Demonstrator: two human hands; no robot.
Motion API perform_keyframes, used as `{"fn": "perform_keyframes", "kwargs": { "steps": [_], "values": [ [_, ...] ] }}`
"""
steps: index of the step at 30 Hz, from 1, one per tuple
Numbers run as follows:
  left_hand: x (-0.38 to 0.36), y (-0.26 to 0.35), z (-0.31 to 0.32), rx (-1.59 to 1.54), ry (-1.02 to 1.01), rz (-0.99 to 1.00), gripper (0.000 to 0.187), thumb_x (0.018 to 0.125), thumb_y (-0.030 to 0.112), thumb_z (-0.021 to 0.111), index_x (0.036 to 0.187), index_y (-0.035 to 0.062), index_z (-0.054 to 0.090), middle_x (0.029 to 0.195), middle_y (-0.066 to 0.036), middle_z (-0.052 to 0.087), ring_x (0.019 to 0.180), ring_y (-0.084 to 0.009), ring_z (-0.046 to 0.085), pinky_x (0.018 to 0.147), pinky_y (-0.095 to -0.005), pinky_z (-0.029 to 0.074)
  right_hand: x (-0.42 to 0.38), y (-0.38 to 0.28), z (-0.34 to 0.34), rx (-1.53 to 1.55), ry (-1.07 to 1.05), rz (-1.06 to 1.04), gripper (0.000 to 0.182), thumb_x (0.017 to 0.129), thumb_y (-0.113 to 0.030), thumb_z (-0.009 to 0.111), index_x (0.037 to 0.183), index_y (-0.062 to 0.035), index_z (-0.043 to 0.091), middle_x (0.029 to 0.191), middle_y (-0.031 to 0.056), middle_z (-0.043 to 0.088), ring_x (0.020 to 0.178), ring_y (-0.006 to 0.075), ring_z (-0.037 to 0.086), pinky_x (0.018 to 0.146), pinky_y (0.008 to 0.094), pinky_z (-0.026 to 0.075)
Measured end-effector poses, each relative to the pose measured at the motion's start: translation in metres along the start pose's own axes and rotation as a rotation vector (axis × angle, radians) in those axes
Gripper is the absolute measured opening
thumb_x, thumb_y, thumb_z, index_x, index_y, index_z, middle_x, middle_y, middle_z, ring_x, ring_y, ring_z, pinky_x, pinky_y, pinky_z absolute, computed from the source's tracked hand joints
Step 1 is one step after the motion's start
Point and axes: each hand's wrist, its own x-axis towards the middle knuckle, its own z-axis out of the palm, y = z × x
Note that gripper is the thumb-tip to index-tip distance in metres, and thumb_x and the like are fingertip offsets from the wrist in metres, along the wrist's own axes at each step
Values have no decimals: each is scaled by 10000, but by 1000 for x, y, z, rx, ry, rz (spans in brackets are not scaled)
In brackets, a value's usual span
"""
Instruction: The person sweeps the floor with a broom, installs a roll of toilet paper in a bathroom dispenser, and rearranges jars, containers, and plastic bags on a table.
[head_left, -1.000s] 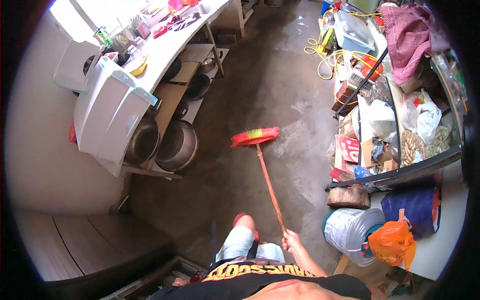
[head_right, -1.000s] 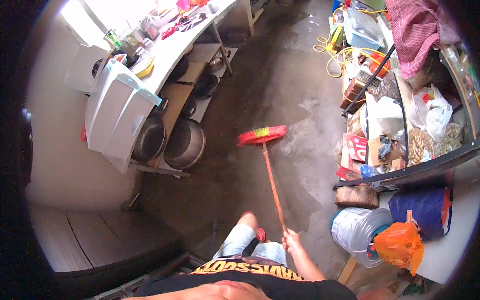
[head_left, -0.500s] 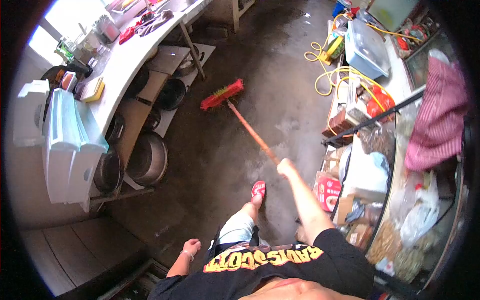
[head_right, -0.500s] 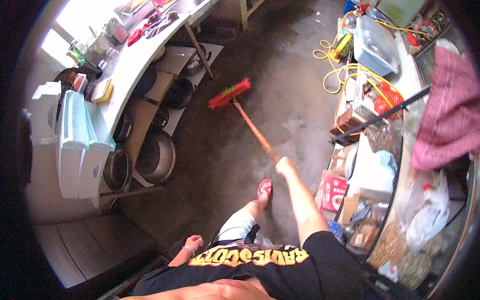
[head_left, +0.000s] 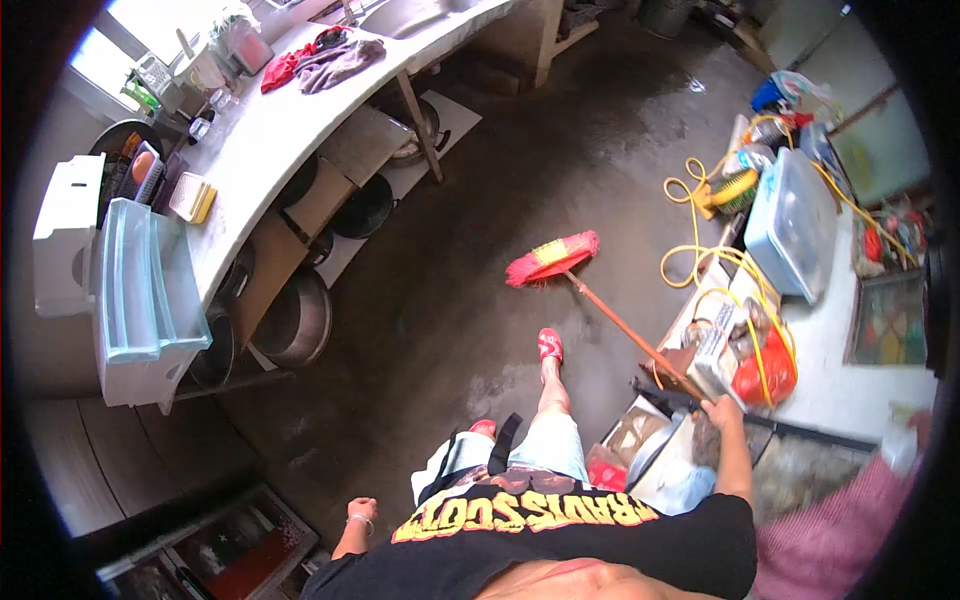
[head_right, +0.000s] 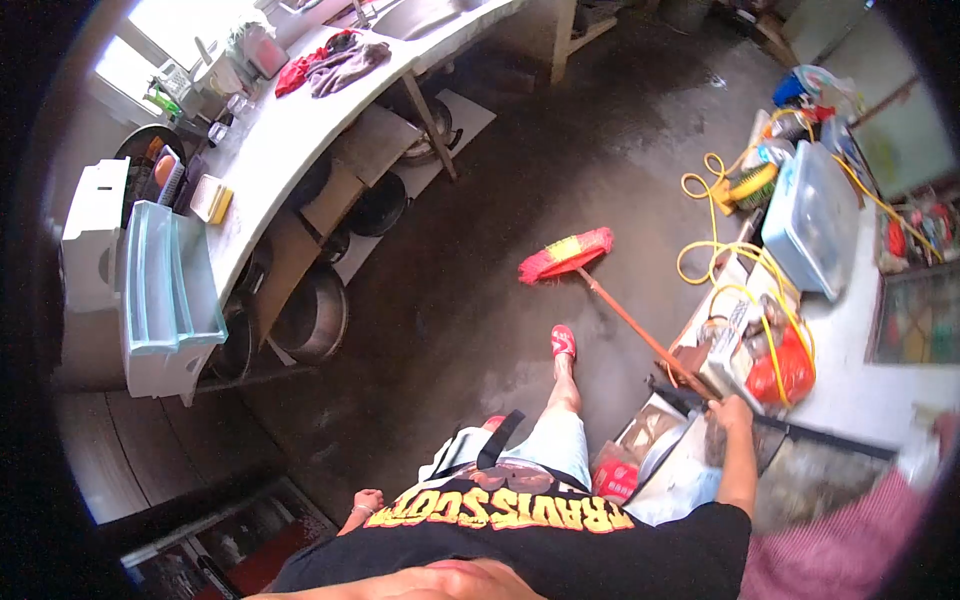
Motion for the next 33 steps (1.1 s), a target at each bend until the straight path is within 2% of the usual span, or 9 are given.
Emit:
{"fn": "perform_keyframes", "kwargs": {
  "steps": [3,6,10,13,17,20,24,27,33],
  "values": [
    [-19,50,87,66,-112,5,194,771,155,664,873,-9,655,714,-84,647,622,-198,610,594,-326,508,88,-24,-77,-60,151,-79,432,781,-422,645,894,-7,685,897,236,651,878,361,639,781,449,491],
    [-41,148,175,467,-301,409,344,776,279,639,978,2,668,969,-140,669,897,-245,642,817,-328,494,171,-86,-124,-125,155,-145,474,790,-483,601,853,-20,686,842,235,652,832,353,644,752,456,493],
    [-96,312,256,13,-441,590,367,857,158,642,1177,-3,562,1064,-101,643,960,-163,602,842,-296,485,258,-235,-138,-6,274,-373,520,806,-540,546,850,-36,667,843,225,647,834,398,624,758,477,479],
    [-119,380,267,-116,-541,659,312,883,97,612,1172,-6,556,1047,-91,644,966,-143,600,850,-279,486,283,-293,-174,-16,390,-436,508,802,-555,541,835,-62,660,837,208,652,836,394,628,737,473,481],
    [-83,361,241,-210,-375,548,326,860,120,632,1162,12,572,1062,-94,639,980,-153,597,867,-287,479,303,-200,-207,-34,325,-253,468,789,-542,560,934,-116,691,860,189,661,823,386,627,716,466,483],
    [-66,323,250,49,-193,437,486,783,253,706,1181,20,555,1118,-155,614,1026,-234,594,899,-341,468,329,-101,-207,-154,447,-214,428,777,-456,614,853,-38,664,847,214,648,826,377,625,738,473,481],
    [-47,311,357,312,-100,979,700,708,448,684,1248,49,485,1288,-203,466,1211,-368,416,1029,-457,331,390,-83,-221,-364,527,-313,397,815,-398,580,747,-12,639,745,234,625,739,407,613,692,502,476],
    [-49,356,419,464,-82,878,739,701,443,682,1290,65,443,1371,-194,370,1304,-393,287,1064,-498,254,447,-150,-215,-388,644,-458,407,821,-419,566,754,-25,640,741,232,624,749,407,611,689,505,470],
    [21,377,457,253,88,1057,705,708,408,684,1282,71,451,1375,-192,370,1309,-391,288,1062,-492,245,542,-398,-142,-267,678,-718,445,846,-485,491,836,-67,644,793,205,641,802,396,617,714,495,474]
  ]
}}
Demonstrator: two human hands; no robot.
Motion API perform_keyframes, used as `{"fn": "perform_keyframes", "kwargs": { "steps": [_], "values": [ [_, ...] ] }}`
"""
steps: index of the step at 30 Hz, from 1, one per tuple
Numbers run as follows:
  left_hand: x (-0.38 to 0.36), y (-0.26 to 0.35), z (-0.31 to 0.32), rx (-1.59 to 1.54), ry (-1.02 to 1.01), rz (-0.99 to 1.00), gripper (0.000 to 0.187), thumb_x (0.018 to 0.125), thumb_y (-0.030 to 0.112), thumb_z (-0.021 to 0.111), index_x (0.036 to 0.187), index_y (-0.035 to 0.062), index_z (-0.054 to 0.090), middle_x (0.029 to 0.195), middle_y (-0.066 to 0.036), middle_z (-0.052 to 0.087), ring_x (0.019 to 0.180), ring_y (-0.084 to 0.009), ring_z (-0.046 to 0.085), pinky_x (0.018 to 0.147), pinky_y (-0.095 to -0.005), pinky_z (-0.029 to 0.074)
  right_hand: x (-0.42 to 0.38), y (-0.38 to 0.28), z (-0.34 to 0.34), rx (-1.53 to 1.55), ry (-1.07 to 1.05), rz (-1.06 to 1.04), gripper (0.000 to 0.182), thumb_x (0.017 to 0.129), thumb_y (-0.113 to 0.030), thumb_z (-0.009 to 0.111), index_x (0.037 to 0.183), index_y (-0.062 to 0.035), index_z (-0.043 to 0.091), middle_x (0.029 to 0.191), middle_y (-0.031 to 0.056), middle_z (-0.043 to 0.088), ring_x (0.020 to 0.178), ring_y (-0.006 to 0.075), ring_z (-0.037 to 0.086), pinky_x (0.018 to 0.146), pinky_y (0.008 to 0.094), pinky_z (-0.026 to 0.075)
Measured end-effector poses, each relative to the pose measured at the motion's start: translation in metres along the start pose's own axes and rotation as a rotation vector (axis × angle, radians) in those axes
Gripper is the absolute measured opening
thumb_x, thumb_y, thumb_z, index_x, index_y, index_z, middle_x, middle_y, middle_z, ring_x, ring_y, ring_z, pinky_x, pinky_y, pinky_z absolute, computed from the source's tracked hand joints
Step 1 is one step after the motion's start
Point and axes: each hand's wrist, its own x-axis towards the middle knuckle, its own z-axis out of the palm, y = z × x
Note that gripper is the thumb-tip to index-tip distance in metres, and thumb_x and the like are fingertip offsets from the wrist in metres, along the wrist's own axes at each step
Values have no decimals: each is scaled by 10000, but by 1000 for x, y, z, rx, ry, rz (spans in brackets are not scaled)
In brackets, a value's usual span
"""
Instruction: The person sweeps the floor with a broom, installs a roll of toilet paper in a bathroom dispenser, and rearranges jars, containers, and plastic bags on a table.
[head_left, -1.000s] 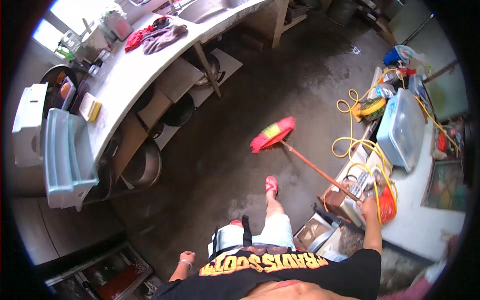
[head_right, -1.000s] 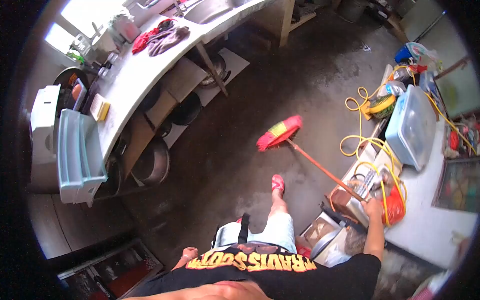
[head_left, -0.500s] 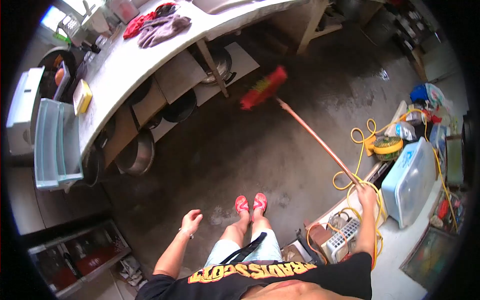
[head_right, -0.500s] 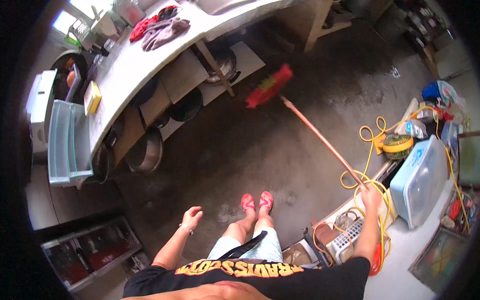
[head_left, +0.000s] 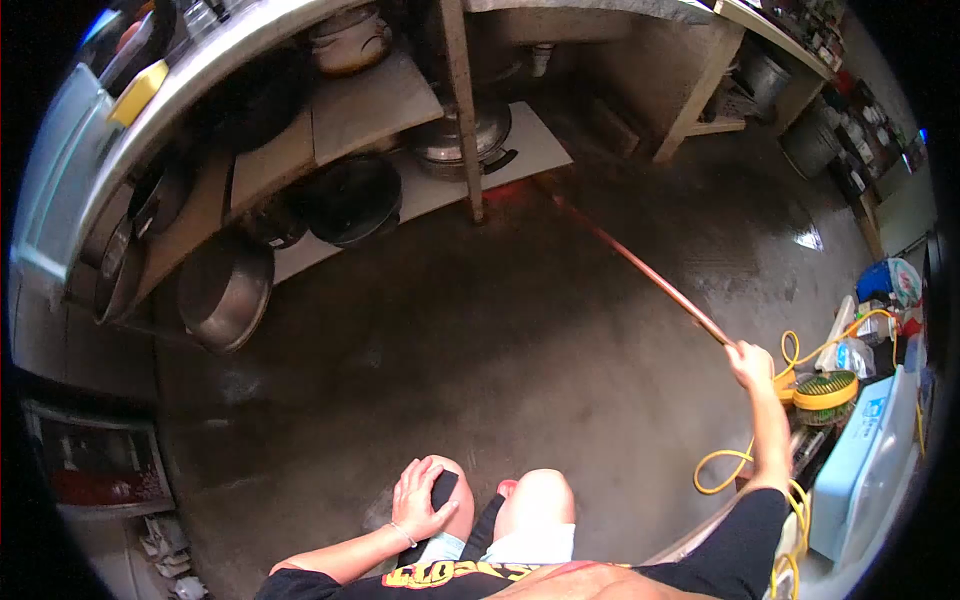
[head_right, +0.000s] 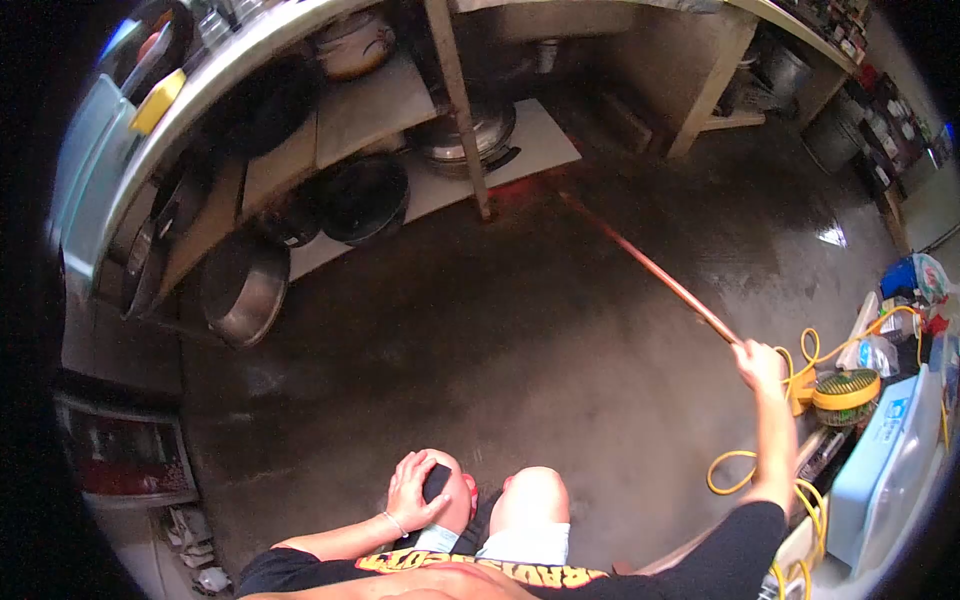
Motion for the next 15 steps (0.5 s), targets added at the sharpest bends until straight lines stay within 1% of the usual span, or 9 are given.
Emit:
{"fn": "perform_keyframes", "kwargs": {
  "steps": [3,5,7,8,9,11,13,14,15],
  "values": [
    [3,-22,16,52,155,49,673,702,379,691,1259,75,463,1362,-199,382,1305,-386,306,1049,-490,261,61,-128,83,136,-32,-7,484,862,-522,455,968,-105,676,946,152,671,925,322,638,798,441,495],
    [3,-38,25,66,271,99,682,680,350,712,1251,69,465,1344,-222,411,1273,-414,353,1041,-496,293,75,-229,123,373,-45,9,494,843,-525,496,1003,-94,676,966,163,667,939,327,638,814,429,495],
    [0,-46,28,78,330,100,692,674,321,718,1262,67,456,1361,-236,396,1276,-417,355,1043,-493,299,75,-315,146,472,-17,25,494,821,-517,562,967,-63,689,954,165,673,945,328,642,824,422,495],
    [-4,-48,24,87,349,92,695,672,313,721,1265,66,455,1360,-238,395,1276,-419,354,1043,-495,299,74,-345,153,556,-48,157,493,818,-518,578,934,-53,693,948,166,674,940,326,645,812,420,499],
    [-15,-48,20,94,356,75,698,670,305,725,1267,64,453,1360,-241,393,1276,-421,354,1043,-496,298,64,-360,159,632,-95,291,493,815,-518,595,902,-44,697,942,168,675,935,323,649,801,419,502],
    [-36,-53,13,110,388,46,678,687,324,713,1252,65,442,1372,-227,371,1291,-414,321,1044,-500,270,48,-338,159,676,-194,316,501,803,-525,621,883,-37,697,940,164,678,932,323,649,793,413,501],
    [-54,-60,10,152,422,12,670,685,316,713,1245,65,444,1375,-232,362,1299,-416,305,1049,-502,256,27,-296,165,673,-196,318,513,770,-548,642,874,-50,703,934,172,678,922,314,655,780,416,498],
    [-63,-64,10,120,430,10,680,683,303,716,1257,73,432,1373,-230,352,1306,-420,281,1060,-509,227,11,-271,176,637,-93,329,505,763,-552,643,860,-61,707,913,166,681,900,306,660,768,413,501],
    [-68,-55,-4,173,404,26,654,693,256,706,1252,78,420,1271,-229,456,1232,-395,397,1012,-479,320,4,-248,182,602,4,340,497,756,-556,644,845,-71,711,892,161,684,878,299,666,756,411,504]
  ]
}}
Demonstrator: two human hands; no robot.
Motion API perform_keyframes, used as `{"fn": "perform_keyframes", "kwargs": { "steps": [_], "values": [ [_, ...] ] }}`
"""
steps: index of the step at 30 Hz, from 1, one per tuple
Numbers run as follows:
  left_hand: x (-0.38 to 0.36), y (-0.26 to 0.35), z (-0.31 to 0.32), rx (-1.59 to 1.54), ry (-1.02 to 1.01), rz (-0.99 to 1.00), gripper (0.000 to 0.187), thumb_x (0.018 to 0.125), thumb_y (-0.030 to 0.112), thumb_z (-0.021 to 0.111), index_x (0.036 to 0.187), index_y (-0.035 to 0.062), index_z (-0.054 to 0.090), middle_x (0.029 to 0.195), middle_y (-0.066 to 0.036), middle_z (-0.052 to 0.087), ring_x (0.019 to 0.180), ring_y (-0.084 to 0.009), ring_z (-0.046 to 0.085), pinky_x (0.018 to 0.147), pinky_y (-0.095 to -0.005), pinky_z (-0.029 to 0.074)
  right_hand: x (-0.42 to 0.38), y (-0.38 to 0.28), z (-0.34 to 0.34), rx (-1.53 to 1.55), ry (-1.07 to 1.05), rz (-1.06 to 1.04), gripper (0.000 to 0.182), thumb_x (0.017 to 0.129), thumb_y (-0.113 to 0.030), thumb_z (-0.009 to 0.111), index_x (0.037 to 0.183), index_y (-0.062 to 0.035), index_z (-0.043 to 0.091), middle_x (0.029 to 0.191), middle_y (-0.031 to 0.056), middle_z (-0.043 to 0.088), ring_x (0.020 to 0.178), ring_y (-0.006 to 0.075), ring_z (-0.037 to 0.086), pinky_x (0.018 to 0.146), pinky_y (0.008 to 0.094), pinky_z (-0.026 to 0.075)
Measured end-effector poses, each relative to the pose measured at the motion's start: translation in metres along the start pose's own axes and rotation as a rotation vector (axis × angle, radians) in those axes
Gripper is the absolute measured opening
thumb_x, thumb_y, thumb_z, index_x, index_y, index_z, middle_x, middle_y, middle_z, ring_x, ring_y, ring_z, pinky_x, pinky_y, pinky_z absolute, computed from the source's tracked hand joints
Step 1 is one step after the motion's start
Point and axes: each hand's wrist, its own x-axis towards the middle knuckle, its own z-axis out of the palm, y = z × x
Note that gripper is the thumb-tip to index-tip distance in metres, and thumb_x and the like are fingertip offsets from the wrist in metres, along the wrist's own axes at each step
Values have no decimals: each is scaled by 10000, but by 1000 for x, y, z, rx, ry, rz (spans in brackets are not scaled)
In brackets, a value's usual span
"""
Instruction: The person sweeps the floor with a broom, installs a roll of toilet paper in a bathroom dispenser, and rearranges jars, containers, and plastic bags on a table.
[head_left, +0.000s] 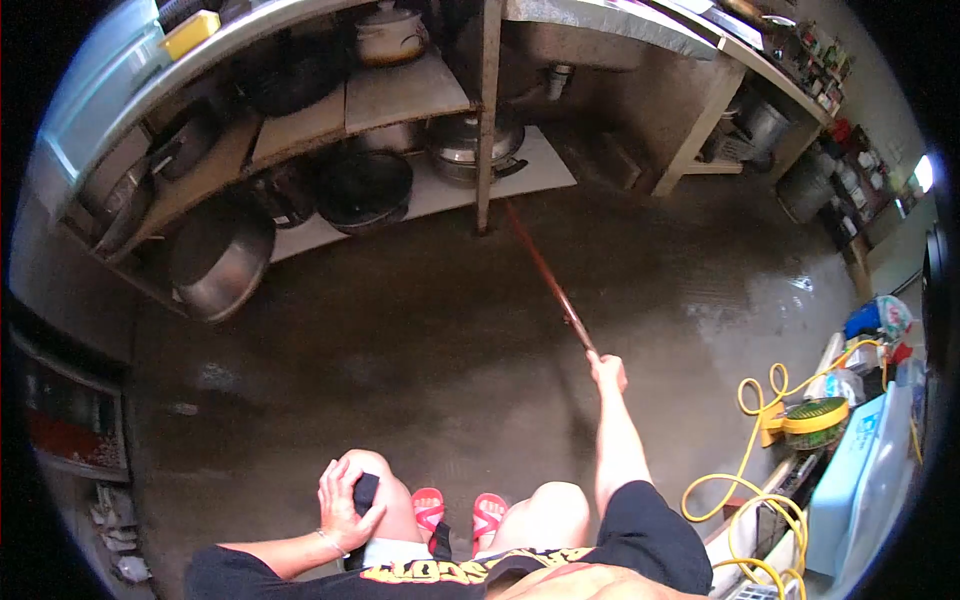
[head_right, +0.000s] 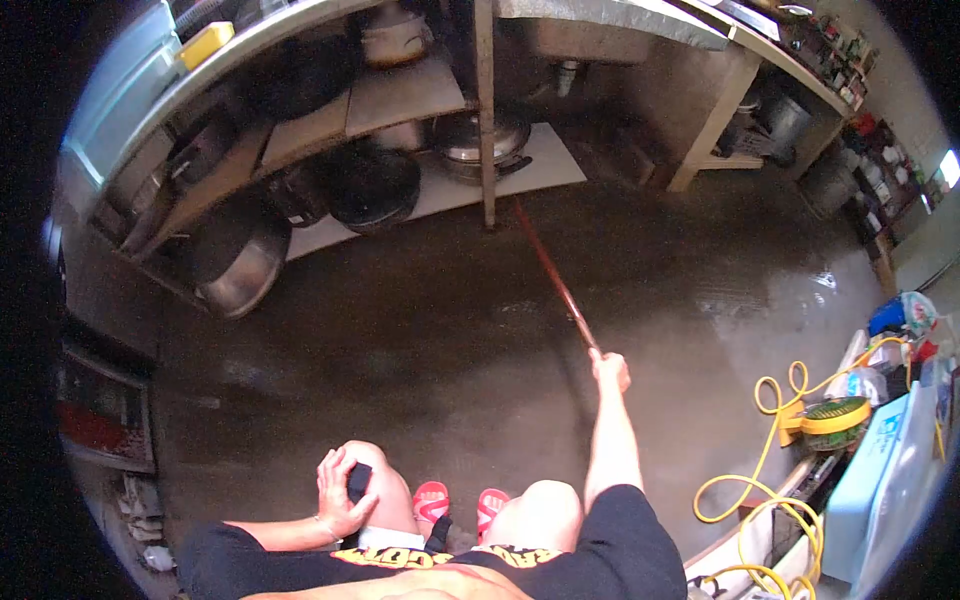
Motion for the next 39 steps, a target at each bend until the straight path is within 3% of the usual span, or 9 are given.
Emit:
{"fn": "perform_keyframes", "kwargs": {
  "steps": [2,5,6,10,19,21,26,33,39],
  "values": [
    [36,-56,2,-327,-276,177,539,738,209,669,1201,64,437,1098,-203,558,1058,-327,545,896,-424,440,8,42,-46,-73,-26,-41,478,751,-554,643,829,-87,713,832,133,689,814,281,669,734,406,503],
    [191,-59,-17,-345,-707,-321,281,846,286,569,925,16,566,788,-140,602,727,-253,606,629,-406,494,11,83,-109,-155,42,-48,484,762,-550,633,803,-73,701,755,122,671,742,283,653,683,415,487],
    [232,-85,5,-54,-483,170,326,835,313,592,949,10,565,821,-154,621,743,-280,612,635,-404,497,0,89,-127,-193,67,-53,491,769,-550,625,787,-64,692,733,132,659,723,288,647,665,422,480],
    [328,-36,34,-268,-34,245,406,790,259,661,1103,16,571,953,-171,637,852,-315,622,726,-389,496,-49,133,-197,-268,54,-10,535,779,-553,608,741,-21,653,689,165,617,675,280,617,634,418,456],
    [214,8,-13,-230,-739,744,551,651,351,749,1094,68,586,1054,-151,602,991,-346,562,850,-482,436,-101,222,-348,-577,47,16,478,798,-471,583,707,-4,633,722,207,618,731,376,609,662,441,461],
    [125,-7,10,-351,-741,722,687,729,516,644,1284,146,478,1308,-152,445,1263,-360,366,981,-682,228,-84,212,-333,-607,16,-49,467,821,-457,551,712,-8,618,740,230,613,768,400,607,683,466,465],
    [88,10,28,-325,-345,391,294,715,351,657,885,112,674,933,-54,664,1007,-233,601,934,-445,397,2,110,-234,-536,-21,-250,461,865,-476,468,899,-47,632,879,232,630,893,408,599,788,485,466],
    [103,18,45,-314,-334,430,227,726,282,661,872,108,660,956,-69,664,969,-225,619,872,-393,435,42,-128,-3,-272,-159,-287,495,849,-535,484,974,-102,687,975,180,660,955,352,629,835,443,488],
    [112,18,49,-332,-335,365,199,742,262,641,850,96,664,925,-61,665,942,-223,616,862,-380,435,14,-80,53,-63,-190,17,538,800,-543,595,958,-36,677,989,181,660,967,353,625,784,451,500]
  ]
}}
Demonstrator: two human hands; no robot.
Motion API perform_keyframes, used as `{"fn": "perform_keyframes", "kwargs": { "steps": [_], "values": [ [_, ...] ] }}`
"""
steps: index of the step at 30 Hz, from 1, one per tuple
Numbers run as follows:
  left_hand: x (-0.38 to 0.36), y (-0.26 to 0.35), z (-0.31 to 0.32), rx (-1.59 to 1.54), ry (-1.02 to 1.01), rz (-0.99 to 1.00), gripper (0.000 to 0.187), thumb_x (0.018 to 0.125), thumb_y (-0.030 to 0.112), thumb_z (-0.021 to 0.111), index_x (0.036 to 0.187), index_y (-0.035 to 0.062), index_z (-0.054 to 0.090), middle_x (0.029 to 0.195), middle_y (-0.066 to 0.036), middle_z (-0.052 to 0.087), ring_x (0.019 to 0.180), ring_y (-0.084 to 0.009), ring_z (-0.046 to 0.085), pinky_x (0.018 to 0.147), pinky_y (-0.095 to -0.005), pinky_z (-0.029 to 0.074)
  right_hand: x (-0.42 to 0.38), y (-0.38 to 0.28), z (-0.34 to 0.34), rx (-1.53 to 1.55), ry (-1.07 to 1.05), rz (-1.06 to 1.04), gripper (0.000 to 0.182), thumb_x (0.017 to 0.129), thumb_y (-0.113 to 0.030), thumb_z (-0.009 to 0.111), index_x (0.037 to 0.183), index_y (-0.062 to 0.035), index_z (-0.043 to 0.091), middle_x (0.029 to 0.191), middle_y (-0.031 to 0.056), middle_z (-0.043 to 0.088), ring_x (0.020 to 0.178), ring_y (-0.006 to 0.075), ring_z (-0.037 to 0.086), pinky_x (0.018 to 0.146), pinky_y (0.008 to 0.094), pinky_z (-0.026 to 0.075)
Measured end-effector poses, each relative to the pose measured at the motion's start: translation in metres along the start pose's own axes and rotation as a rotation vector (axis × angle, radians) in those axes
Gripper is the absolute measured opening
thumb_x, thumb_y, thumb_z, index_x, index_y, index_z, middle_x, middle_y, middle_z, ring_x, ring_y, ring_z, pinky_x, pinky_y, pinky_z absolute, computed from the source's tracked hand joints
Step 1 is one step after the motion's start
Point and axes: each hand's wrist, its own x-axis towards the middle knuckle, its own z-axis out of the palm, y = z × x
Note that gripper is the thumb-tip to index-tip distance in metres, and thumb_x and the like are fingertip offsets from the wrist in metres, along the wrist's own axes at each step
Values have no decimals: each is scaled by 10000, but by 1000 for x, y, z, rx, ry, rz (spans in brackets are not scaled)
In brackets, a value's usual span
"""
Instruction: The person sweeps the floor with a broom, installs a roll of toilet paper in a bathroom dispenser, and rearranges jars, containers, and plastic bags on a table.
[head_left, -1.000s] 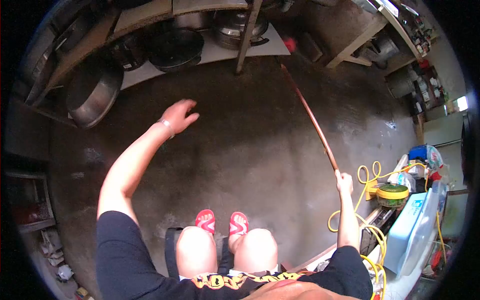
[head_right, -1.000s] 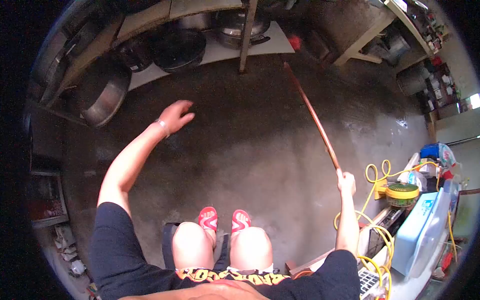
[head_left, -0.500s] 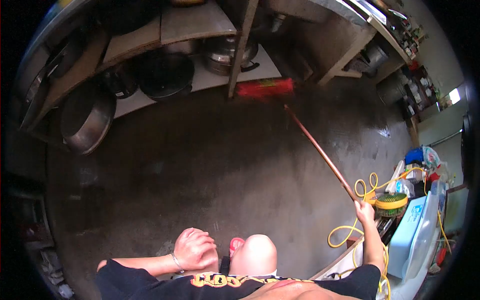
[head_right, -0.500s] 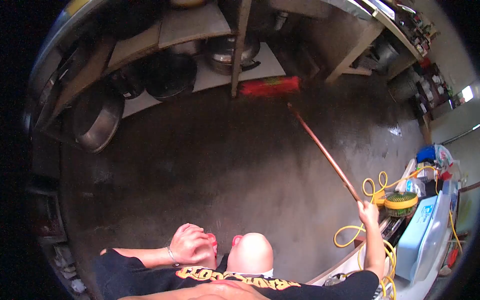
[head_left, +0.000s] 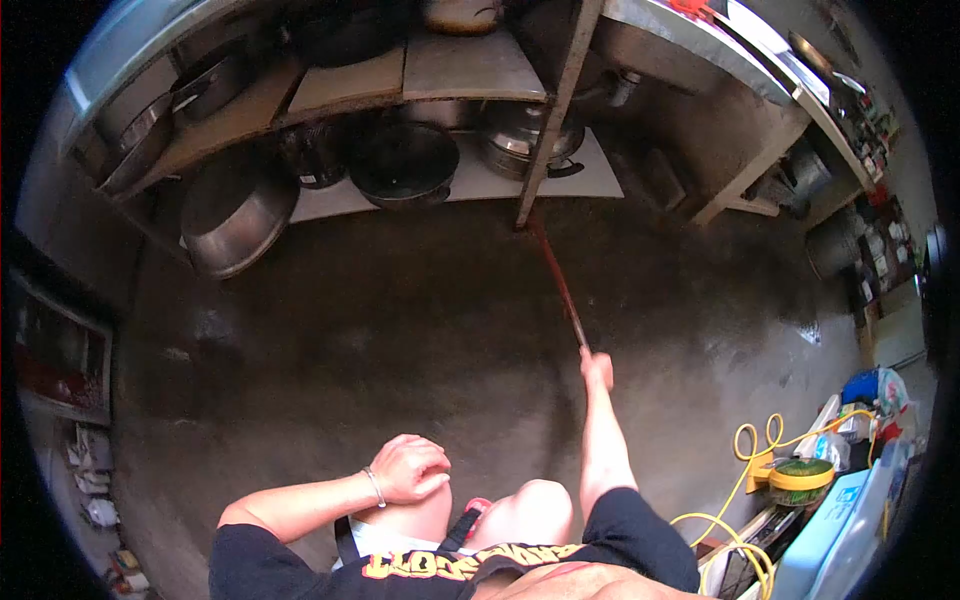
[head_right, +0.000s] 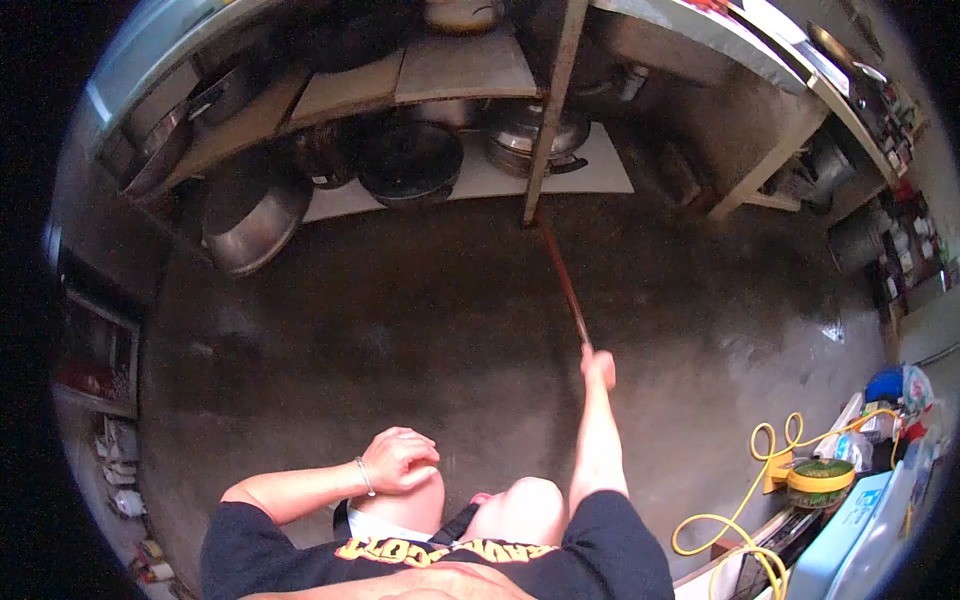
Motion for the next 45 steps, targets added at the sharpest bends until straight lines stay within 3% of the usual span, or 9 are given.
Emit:
{"fn": "perform_keyframes", "kwargs": {
  "steps": [8,11,17,19,22,31,35,38,45],
  "values": [
    [28,-3,5,66,-168,-43,255,776,328,630,855,88,663,879,-71,653,917,-246,609,840,-393,440,-163,225,-92,24,288,151,441,744,-511,667,790,-73,690,709,125,656,680,283,636,650,420,472],
    [72,-6,34,-55,-309,-94,429,776,295,639,1111,33,585,981,-152,620,984,-320,577,888,-441,440,-230,307,-168,-109,415,29,460,772,-460,663,751,-1,671,588,166,594,528,256,576,523,397,425],
    [172,112,120,-45,-49,626,721,710,167,701,1349,111,373,1348,-196,398,1277,-357,358,1018,-589,274,-321,377,-293,-567,43,332,375,834,-383,625,807,-10,588,616,115,569,559,204,523,542,350,414],
    [179,129,152,-69,-80,739,740,710,194,693,1361,118,350,1316,-184,422,1268,-352,362,1009,-586,282,-322,362,-304,-573,-67,364,348,832,-358,633,865,-15,585,668,118,580,610,203,531,575,343,422],
    [160,124,137,-144,-824,554,623,740,301,658,1285,106,427,1119,-168,537,1057,-332,546,906,-493,422,-317,333,-313,-532,-241,374,329,831,-321,644,952,-22,580,746,121,597,686,200,543,624,331,434],
    [184,-31,87,86,-620,677,368,741,457,647,849,118,555,812,-101,622,745,-328,635,615,-462,512,-312,214,-310,-92,-784,110,436,825,-208,678,1213,-43,566,980,132,648,915,193,579,772,297,472],
    [231,-158,55,431,-355,647,244,591,266,702,756,133,583,759,-60,595,780,-275,626,675,-447,505,-293,107,-188,340,-978,-121,388,903,-391,538,722,-49,524,479,36,502,434,141,462,435,310,370],
    [255,-225,32,814,139,141,537,697,237,691,1209,156,554,1358,-132,418,1331,-324,283,1059,-636,146,-262,37,-77,457,-939,-95,340,956,-337,461,724,-89,477,483,10,471,339,124,397,342,286,308],
    [171,-170,7,307,205,-355,777,712,149,710,1394,167,339,1486,-140,215,1372,-369,173,1095,-568,147,-151,-189,129,838,-734,-77,416,944,-341,487,708,2,496,483,108,480,335,206,436,305,366,310]
  ]
}}
